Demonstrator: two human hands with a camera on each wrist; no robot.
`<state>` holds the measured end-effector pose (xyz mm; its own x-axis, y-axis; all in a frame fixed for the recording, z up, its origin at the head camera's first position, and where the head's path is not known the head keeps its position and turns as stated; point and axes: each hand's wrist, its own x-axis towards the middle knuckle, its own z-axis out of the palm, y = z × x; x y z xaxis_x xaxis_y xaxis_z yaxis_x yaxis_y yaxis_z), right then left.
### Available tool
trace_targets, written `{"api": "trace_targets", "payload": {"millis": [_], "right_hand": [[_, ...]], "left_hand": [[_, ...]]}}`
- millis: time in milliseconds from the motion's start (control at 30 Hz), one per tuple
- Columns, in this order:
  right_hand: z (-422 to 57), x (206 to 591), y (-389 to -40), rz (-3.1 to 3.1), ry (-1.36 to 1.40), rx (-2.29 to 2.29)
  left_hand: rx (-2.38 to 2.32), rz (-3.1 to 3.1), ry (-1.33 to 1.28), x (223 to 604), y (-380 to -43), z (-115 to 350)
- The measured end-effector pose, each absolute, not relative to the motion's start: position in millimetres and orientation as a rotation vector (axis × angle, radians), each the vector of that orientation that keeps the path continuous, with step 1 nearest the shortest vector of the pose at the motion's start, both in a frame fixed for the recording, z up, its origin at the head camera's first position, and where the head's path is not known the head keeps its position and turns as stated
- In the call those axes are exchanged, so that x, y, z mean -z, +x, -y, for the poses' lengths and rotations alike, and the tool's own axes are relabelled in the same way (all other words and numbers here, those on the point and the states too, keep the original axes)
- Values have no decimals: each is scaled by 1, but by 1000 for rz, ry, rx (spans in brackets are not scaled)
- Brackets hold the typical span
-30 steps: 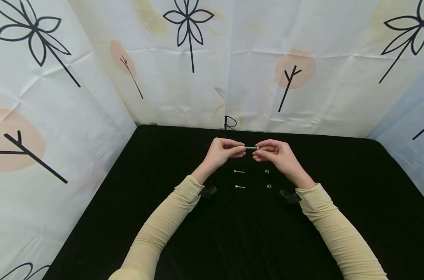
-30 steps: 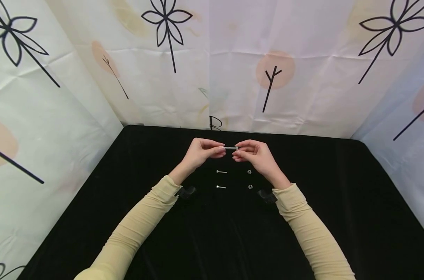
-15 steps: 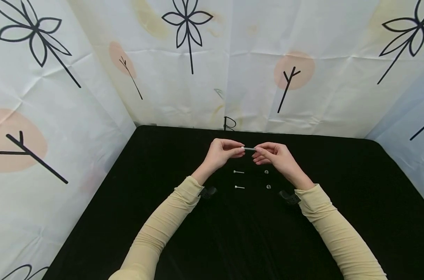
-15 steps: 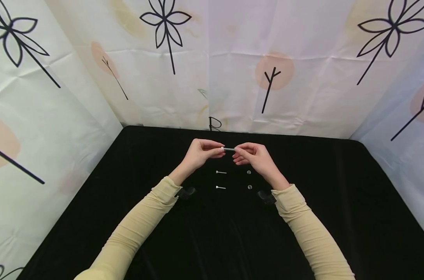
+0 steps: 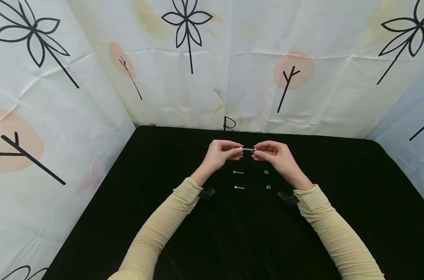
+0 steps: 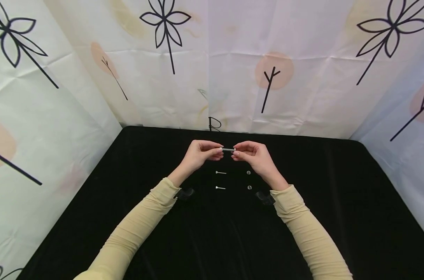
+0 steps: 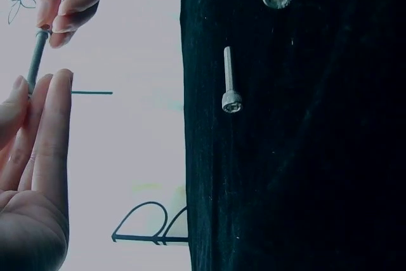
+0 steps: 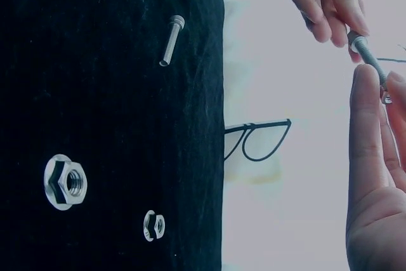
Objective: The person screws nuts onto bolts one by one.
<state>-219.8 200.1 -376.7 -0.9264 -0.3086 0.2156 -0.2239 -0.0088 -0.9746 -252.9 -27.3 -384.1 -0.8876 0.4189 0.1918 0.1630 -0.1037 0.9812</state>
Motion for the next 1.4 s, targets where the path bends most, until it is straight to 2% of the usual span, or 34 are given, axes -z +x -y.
{"api": "trace_targets", "payload": {"millis": [367, 600, 867, 1133, 1400], "right_hand": [[-198, 376, -218, -2164, -422, 2068], [-200, 376, -218, -2114, -507, 2071], [-197, 373, -218, -2196, -437, 1998], [-200, 373, -219, -2160, -579, 2053], [-198, 372, -221, -2166, -443, 2027]], "left_hand": [[-2127, -1897, 609, 384, -252, 29], [-2151, -1925, 613, 385, -251, 29], [-2146, -1917, 625, 384, -251, 29], [-2169, -1871, 598, 383, -252, 29], [-2180, -1857, 599, 381, -254, 28]]}}
